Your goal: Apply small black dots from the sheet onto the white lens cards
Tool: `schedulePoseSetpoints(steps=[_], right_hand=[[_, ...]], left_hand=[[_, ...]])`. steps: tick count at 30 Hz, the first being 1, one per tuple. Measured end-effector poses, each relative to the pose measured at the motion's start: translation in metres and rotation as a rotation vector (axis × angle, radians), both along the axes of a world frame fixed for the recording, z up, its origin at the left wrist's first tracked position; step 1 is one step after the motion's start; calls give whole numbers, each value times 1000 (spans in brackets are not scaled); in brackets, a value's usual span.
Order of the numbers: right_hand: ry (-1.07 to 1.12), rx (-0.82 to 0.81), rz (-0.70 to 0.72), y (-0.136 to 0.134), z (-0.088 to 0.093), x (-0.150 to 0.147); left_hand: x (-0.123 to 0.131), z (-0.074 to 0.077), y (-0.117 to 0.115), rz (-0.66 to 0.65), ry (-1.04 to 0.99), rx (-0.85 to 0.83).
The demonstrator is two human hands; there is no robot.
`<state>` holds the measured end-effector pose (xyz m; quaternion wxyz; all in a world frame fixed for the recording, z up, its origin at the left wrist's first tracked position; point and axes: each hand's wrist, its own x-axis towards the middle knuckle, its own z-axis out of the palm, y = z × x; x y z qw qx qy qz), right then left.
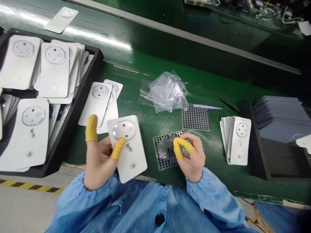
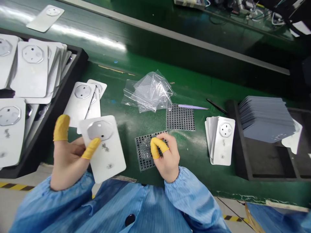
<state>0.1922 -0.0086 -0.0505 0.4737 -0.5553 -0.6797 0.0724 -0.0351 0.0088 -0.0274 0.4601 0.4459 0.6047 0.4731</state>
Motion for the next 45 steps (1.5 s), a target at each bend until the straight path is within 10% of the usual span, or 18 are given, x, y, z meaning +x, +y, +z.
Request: schedulePoseSetpoints(steps=[8,26,45], right_hand=[[-162,4,309,-4,42,-21],[-497,-123,263,-23,34,-19],[-446,-143,327,-26,30,-17]], left_hand=[[51,8,-23,-235,133,264],[46,2,-28,-340,451,396],[53,6,-30,-265,154,253]])
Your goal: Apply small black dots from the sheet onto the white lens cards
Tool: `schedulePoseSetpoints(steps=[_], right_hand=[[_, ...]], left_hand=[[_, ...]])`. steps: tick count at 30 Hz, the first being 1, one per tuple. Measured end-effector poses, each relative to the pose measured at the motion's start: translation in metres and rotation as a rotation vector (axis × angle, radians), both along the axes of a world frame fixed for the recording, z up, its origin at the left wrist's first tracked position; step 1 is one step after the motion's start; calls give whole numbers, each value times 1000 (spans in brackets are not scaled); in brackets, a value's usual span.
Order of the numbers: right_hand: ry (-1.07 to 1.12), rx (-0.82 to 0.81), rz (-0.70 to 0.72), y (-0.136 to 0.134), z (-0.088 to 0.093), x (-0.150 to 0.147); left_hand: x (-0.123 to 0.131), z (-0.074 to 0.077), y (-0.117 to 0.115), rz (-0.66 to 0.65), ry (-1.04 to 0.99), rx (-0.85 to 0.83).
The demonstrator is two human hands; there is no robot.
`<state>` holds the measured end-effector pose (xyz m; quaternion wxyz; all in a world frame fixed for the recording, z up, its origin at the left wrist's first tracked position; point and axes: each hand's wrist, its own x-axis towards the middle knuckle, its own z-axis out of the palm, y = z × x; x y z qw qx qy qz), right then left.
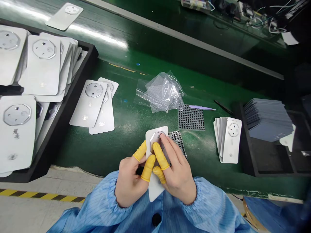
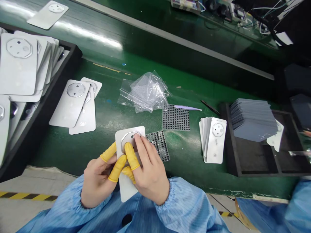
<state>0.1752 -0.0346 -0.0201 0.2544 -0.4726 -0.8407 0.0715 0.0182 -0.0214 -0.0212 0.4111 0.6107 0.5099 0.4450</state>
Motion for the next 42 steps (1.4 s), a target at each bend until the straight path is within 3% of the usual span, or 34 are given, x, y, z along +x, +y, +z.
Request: schedulePoseSetpoints(steps=[3,5,9,14,19,23,28,34,37,42], right_hand=[[-63,-32,-14,2,-4,0],[-20,-83,19,6,-8,4],[307,-172,28,17,-13,13],[743,-154,-223,24,-22,12],[891,-277,-279,30,-36,5],[971,-239,-288,41,-27,18],[866,-66,-485,34,-19,72],[502,61,-686,-8,-51,120],[362,49,-641,-15,-58,118],[166,36,-415,1,-52,102]], left_hand=[[0,-8,2,5,49,-1],[2,-11,7,-19,-53,-83],[10,-12,17,-23,-383,-329],[14,-10,24,-3,-642,-477],[19,-10,25,0,-610,-505],[11,-20,30,174,-499,-453],[-19,-40,35,371,-395,-383],[-27,-50,33,406,-381,-463],[-23,-48,33,421,-352,-455],[-23,-47,36,404,-346,-450]])
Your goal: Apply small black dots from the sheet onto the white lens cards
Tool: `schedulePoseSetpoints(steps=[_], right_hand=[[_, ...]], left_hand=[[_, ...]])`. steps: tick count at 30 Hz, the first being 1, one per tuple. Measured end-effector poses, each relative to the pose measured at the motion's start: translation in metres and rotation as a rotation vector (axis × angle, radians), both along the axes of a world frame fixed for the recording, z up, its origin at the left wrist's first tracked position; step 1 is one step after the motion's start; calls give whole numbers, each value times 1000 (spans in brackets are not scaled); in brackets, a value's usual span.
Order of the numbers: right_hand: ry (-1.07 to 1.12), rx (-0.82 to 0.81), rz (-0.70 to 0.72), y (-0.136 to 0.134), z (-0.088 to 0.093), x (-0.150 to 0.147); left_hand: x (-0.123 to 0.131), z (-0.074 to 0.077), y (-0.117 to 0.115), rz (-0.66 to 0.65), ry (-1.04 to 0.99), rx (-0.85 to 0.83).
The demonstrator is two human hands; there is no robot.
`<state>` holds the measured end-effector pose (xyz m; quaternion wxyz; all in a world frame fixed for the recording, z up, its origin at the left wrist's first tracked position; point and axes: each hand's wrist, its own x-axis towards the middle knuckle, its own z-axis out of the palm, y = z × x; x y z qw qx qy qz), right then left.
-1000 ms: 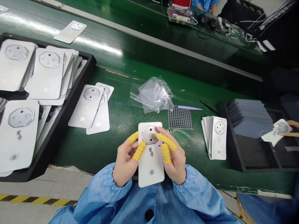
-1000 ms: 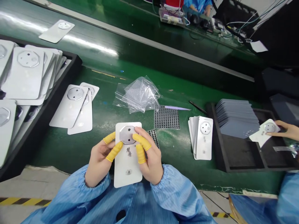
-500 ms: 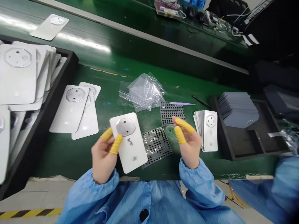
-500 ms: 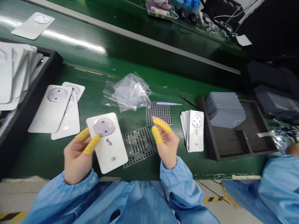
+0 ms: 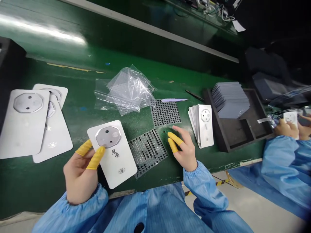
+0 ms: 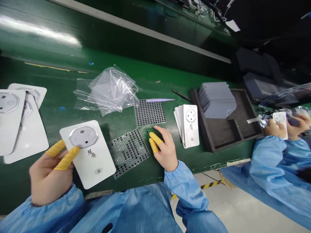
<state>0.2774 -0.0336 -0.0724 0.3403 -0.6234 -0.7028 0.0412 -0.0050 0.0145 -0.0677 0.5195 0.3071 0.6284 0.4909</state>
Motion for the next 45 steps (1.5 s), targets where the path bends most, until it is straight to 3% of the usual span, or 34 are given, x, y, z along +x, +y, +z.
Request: schedulePoseSetpoints(steps=[4,6,9,13,16,19,23,28,33,35,39,45], right_hand=[[-72,-98,65,10,0,-4],[11,-140,54,10,0,-5],[320,-209,-5,9,4,-3],[952,-348,-115,10,15,0],[1391,-500,-86,11,26,1],[1607,-633,-5,10,37,-4],[1675,-664,88,8,50,-19],[1512,-583,313,6,58,-45],[745,-187,271,-1,59,-70],[515,-80,334,-1,59,-76],[302,-18,446,4,57,-83],[26,39,408,2,50,-85]], left_hand=[[0,-4,1,40,55,10],[1,-7,2,65,61,37],[0,-12,2,63,57,38],[-1,-14,1,68,90,13],[0,-13,0,72,116,19],[0,-13,0,72,127,23],[1,-11,2,60,110,15],[16,14,-11,35,123,96],[41,43,-31,-210,24,279],[45,47,-35,-281,-13,306],[44,49,-38,-353,-37,347],[44,50,-39,-369,-49,372]])
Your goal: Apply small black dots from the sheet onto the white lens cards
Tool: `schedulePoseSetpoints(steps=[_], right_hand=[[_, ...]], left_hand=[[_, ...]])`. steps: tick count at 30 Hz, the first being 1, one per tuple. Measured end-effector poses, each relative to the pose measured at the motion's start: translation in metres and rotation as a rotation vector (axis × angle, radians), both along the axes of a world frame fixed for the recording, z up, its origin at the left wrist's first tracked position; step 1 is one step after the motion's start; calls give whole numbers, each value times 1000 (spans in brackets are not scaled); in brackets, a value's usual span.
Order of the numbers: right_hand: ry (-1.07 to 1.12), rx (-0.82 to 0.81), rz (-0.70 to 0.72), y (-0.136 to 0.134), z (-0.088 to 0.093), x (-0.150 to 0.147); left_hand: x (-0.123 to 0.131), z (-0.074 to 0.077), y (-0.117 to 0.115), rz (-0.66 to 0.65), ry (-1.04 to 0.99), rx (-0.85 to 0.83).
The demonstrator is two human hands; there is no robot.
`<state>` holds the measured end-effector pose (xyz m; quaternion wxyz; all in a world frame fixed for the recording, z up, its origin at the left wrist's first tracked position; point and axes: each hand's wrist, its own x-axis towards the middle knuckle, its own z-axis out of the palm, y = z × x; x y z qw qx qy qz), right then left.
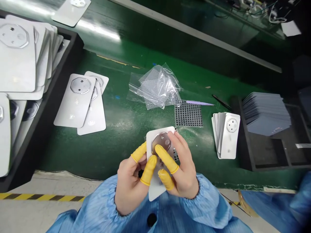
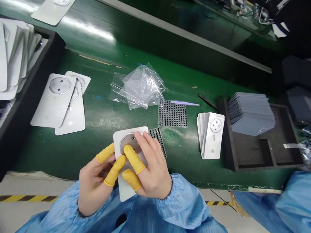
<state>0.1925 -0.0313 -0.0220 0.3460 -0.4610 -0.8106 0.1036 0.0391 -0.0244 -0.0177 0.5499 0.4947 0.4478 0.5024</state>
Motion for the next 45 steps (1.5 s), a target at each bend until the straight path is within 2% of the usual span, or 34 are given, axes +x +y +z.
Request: schedulePoseSetpoints(steps=[3,6,10,13,16,20,23,26,29,38,42,45], right_hand=[[-80,6,-18,-2,0,-1],[-102,-53,-6,-2,0,-3],[-11,-168,62,-1,-6,-2],[84,-193,84,-1,-15,0],[215,-210,82,0,-22,3],[462,-263,32,1,-19,1],[800,-345,-140,2,-13,-4],[1035,-492,-241,3,-11,-8],[1077,-642,-241,2,-10,-12],[1202,-773,-214,6,-8,-17],[1261,-888,-163,8,-6,-16],[1266,-886,-254,5,-6,-19]], left_hand=[[1,0,0,23,28,38],[-1,0,-1,30,83,42],[-2,-1,-1,60,159,4],[1,-4,0,42,113,-35],[6,-4,2,65,26,-72],[10,-3,6,90,-140,-221],[9,-4,9,98,-262,-330],[8,-5,14,116,-308,-318],[6,-3,19,132,-228,-248],[1,-5,18,225,110,-63],[1,-11,14,179,165,-9],[3,-19,11,132,160,-27]])
